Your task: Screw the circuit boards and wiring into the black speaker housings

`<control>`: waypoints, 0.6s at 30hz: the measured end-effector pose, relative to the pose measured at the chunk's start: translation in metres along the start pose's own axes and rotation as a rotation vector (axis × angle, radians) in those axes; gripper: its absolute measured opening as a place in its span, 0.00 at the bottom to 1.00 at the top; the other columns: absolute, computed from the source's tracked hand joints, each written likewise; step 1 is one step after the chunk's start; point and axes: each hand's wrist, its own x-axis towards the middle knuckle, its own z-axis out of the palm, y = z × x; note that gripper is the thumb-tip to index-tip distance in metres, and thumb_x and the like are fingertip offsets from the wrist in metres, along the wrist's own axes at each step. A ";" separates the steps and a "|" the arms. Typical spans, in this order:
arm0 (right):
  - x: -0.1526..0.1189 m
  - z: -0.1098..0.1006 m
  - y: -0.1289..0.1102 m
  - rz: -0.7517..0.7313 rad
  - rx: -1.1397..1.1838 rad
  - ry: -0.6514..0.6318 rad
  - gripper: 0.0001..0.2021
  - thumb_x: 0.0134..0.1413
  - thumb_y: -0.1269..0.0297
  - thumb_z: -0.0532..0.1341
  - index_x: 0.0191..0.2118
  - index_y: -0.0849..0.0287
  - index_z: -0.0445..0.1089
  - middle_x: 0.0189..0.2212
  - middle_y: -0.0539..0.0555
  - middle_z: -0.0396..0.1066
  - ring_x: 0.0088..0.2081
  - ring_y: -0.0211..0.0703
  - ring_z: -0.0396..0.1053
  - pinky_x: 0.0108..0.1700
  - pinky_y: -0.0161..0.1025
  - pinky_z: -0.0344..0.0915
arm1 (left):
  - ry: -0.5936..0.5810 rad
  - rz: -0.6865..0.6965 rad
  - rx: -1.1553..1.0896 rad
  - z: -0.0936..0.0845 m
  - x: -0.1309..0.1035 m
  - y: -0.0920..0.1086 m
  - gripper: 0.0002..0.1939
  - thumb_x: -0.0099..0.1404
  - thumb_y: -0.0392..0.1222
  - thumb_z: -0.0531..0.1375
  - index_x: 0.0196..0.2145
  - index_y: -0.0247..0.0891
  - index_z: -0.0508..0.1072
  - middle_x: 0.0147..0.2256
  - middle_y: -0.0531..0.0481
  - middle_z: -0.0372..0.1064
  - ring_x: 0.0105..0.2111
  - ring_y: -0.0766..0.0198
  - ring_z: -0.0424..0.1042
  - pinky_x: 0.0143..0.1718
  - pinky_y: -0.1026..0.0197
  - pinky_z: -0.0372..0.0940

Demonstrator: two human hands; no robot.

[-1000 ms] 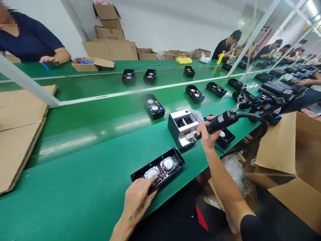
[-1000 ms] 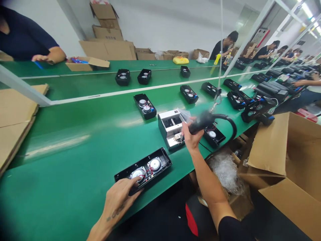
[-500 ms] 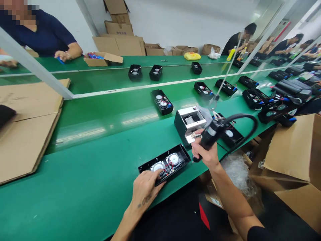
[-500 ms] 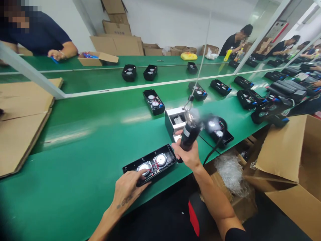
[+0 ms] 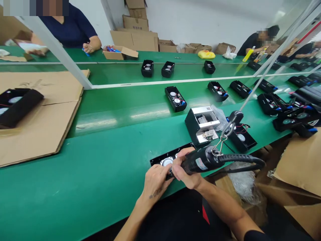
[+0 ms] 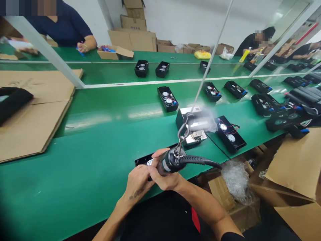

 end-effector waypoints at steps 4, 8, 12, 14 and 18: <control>0.008 0.008 -0.010 -0.217 -0.026 -0.017 0.14 0.70 0.69 0.58 0.52 0.65 0.51 0.26 0.45 0.60 0.28 0.16 0.63 0.36 0.17 0.64 | -0.003 0.009 -0.017 -0.002 0.003 0.001 0.06 0.80 0.40 0.54 0.48 0.39 0.70 0.29 0.54 0.70 0.29 0.62 0.70 0.36 0.58 0.61; 0.013 0.013 -0.016 -0.315 -0.083 -0.041 0.14 0.69 0.76 0.55 0.54 0.64 0.50 0.26 0.43 0.58 0.25 0.14 0.60 0.35 0.14 0.63 | 0.006 0.016 -0.029 -0.002 0.004 0.001 0.07 0.81 0.42 0.54 0.43 0.39 0.68 0.28 0.54 0.69 0.28 0.62 0.68 0.35 0.58 0.60; 0.011 0.009 -0.016 -0.333 -0.271 -0.073 0.14 0.68 0.73 0.57 0.53 0.65 0.51 0.27 0.45 0.61 0.29 0.16 0.62 0.38 0.16 0.65 | 0.012 0.029 -0.040 -0.003 0.003 0.001 0.08 0.81 0.42 0.54 0.41 0.39 0.68 0.28 0.53 0.69 0.27 0.61 0.68 0.34 0.57 0.59; 0.011 0.008 -0.019 -0.337 -0.290 -0.071 0.14 0.68 0.72 0.57 0.52 0.66 0.52 0.28 0.46 0.61 0.30 0.15 0.63 0.39 0.15 0.65 | 0.011 0.026 -0.043 -0.005 0.004 0.001 0.08 0.81 0.41 0.54 0.42 0.39 0.69 0.28 0.53 0.70 0.27 0.61 0.68 0.34 0.57 0.59; 0.016 0.009 -0.028 -0.370 -0.295 -0.087 0.12 0.69 0.73 0.55 0.52 0.66 0.51 0.26 0.45 0.59 0.29 0.16 0.62 0.40 0.16 0.64 | -0.011 0.009 -0.049 -0.007 0.009 0.002 0.10 0.81 0.43 0.53 0.41 0.38 0.69 0.28 0.53 0.69 0.27 0.62 0.69 0.34 0.58 0.59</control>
